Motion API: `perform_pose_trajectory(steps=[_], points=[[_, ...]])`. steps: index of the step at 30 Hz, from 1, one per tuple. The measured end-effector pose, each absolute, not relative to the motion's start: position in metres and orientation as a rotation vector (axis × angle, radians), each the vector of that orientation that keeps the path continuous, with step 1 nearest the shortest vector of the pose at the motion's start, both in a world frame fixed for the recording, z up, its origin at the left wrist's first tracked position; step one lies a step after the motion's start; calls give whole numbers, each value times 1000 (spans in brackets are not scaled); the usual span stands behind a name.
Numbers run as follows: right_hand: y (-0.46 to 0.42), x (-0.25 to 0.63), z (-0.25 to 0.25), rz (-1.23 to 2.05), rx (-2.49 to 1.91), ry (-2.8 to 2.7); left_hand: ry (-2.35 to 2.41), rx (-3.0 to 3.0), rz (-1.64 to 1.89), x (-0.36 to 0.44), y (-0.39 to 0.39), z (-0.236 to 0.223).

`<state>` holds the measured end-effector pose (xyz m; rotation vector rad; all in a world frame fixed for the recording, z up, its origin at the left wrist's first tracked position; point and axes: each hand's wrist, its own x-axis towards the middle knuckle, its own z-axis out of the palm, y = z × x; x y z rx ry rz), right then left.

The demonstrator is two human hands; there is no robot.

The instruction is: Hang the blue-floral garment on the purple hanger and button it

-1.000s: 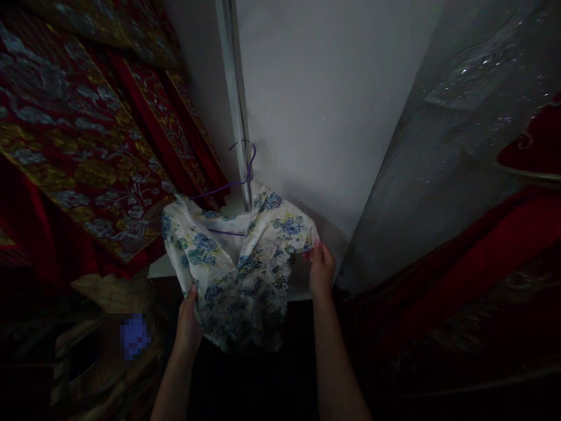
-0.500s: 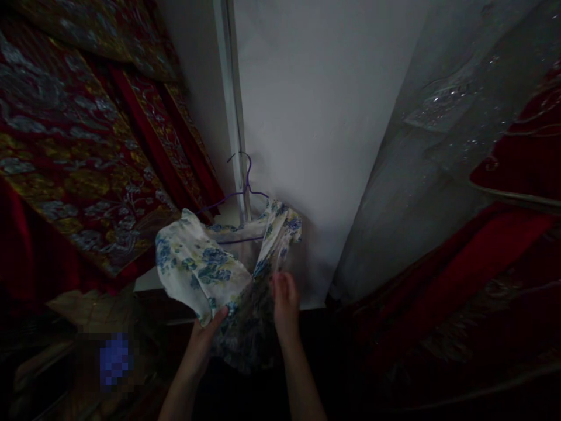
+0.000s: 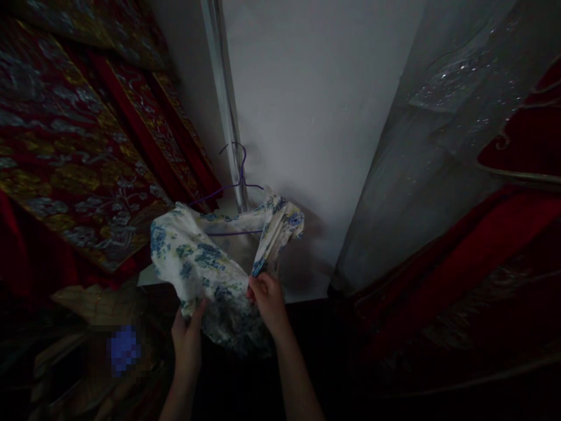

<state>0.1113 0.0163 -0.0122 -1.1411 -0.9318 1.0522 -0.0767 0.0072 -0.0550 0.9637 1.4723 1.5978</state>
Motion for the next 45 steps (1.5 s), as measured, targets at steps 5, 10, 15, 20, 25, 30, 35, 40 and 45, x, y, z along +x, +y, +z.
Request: perform_pose_trajectory(steps=[5, 10, 15, 20, 25, 30, 35, 40, 45], points=[[6, 105, -12, 1027, -1118, -861, 1478, 1547, 1812, -52, 7, -60], [-3, 107, -12, 930, -1134, -800, 1073, 1673, 1500, -2, 26, -50], [-8, 117, -9, 821, -1178, -771, 943, 1785, 1464, 24, 33, -38], [-10, 121, -2, 813, -1197, -783, 986, 1780, 1440, 29, 30, -34], [-12, 126, 2, 1132, -1184, -839, 1074, 1714, 1456, 29, 26, -40], [-6, 129, 20, 1319, -1182, -870, 1025, 1638, 1505, 32, 16, -41], [32, 138, 83, 1218, -1078, -851, 1055, 1755, 1488, 40, 22, -36], [74, 144, 159, 1073, -909, -837, 1086, 1977, 1398, 35, 46, -54], [76, 143, 173, 1006, -831, -861, 1055, 2052, 1261, 13, 58, -76]])
